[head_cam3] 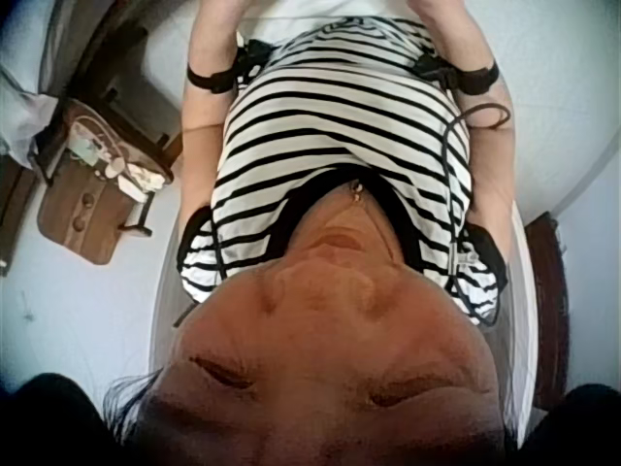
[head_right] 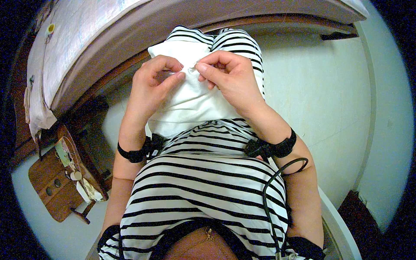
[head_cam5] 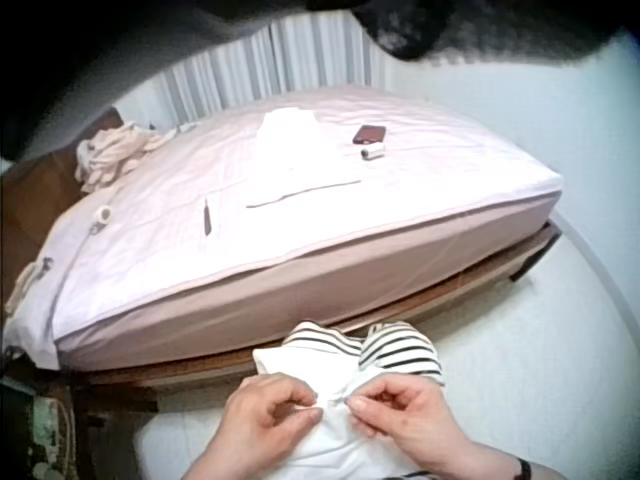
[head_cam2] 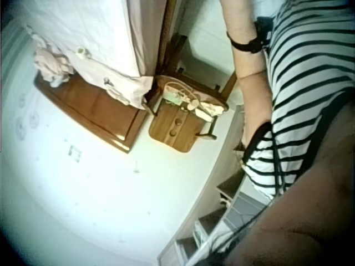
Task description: The person is sewing a white cloth together using a needle and thread, pulling the thread through the fabric repeatedly.
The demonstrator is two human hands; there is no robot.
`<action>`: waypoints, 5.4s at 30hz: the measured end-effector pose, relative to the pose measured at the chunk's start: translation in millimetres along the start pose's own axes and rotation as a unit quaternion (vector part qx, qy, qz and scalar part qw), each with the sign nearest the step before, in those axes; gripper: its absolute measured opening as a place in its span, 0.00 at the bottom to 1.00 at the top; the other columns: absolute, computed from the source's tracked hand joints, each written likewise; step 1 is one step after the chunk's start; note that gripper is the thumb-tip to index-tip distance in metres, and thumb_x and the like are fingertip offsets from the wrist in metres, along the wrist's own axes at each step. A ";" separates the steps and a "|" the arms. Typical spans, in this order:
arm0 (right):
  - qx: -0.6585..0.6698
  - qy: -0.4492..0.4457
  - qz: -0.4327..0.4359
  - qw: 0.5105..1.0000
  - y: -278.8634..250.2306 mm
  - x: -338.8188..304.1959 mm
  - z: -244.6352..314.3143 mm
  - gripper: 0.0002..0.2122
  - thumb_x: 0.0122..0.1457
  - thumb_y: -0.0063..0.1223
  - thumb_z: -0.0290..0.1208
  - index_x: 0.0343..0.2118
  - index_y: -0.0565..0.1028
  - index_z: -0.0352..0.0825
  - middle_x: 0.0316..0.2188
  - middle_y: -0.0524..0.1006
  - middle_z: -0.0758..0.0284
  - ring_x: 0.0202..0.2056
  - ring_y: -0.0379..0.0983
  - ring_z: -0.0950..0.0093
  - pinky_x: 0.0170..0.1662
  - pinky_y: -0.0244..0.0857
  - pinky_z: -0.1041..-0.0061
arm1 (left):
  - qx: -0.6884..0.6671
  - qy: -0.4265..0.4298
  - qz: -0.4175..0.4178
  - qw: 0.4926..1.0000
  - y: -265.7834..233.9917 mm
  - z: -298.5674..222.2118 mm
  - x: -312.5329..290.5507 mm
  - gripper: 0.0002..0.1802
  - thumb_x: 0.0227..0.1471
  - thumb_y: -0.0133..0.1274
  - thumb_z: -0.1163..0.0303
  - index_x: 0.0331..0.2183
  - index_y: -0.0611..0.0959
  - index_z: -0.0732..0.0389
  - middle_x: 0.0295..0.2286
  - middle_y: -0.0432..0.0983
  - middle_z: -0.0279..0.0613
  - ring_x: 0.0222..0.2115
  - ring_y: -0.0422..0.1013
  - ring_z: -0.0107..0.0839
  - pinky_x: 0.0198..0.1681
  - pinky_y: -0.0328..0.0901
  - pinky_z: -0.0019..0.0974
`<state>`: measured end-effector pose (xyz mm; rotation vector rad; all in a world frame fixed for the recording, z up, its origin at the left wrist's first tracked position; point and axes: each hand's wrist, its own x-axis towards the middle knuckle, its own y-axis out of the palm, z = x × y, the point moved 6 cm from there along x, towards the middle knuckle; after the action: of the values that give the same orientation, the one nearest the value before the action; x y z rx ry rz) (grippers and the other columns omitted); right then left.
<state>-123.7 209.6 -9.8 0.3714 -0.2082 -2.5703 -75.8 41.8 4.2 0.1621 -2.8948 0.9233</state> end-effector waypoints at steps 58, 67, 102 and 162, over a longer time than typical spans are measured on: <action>0.006 -0.037 -0.010 0.999 5.2 -5.5 0.5 0.05 0.56 0.58 0.27 0.29 0.78 0.31 0.22 0.76 0.71 0.22 0.68 0.86 0.25 0.63 0.87 | -0.400 -0.161 -0.012 0.902 24.1 -4.9 -7.7 0.07 0.51 0.59 0.75 0.34 0.84 0.65 0.29 0.79 0.34 0.30 0.70 0.17 0.35 0.64 0.22; -0.017 -0.044 -0.011 0.999 6.7 -7.5 0.0 0.05 0.56 0.58 0.28 0.30 0.78 0.31 0.21 0.76 0.73 0.20 0.67 0.86 0.24 0.61 0.87 | -0.402 -0.154 -0.018 0.902 24.3 -5.3 -7.0 0.07 0.51 0.58 0.75 0.34 0.83 0.67 0.30 0.78 0.35 0.32 0.70 0.18 0.37 0.65 0.23; -0.283 -0.265 -0.025 0.921 17.8 6.5 40.9 0.01 0.48 0.59 0.21 0.24 0.78 0.30 0.19 0.74 0.68 0.19 0.67 0.82 0.22 0.60 0.82 | -0.392 -0.150 -0.020 0.908 21.3 2.7 -10.2 0.09 0.49 0.61 0.67 0.33 0.83 0.60 0.22 0.74 0.25 0.16 0.60 0.11 0.15 0.50 0.19; -0.237 -0.060 0.022 0.969 7.3 15.1 16.6 0.05 0.51 0.59 0.28 0.25 0.78 0.31 0.16 0.74 0.72 0.18 0.67 0.85 0.21 0.60 0.83 | -0.411 -0.193 -0.011 0.891 27.8 14.9 -7.8 0.08 0.51 0.60 0.68 0.32 0.83 0.62 0.21 0.74 0.26 0.19 0.61 0.10 0.20 0.54 0.17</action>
<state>-137.6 196.7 4.3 0.0314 0.3499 -2.4964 -72.6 56.3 -24.7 0.3264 -3.3244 -0.4470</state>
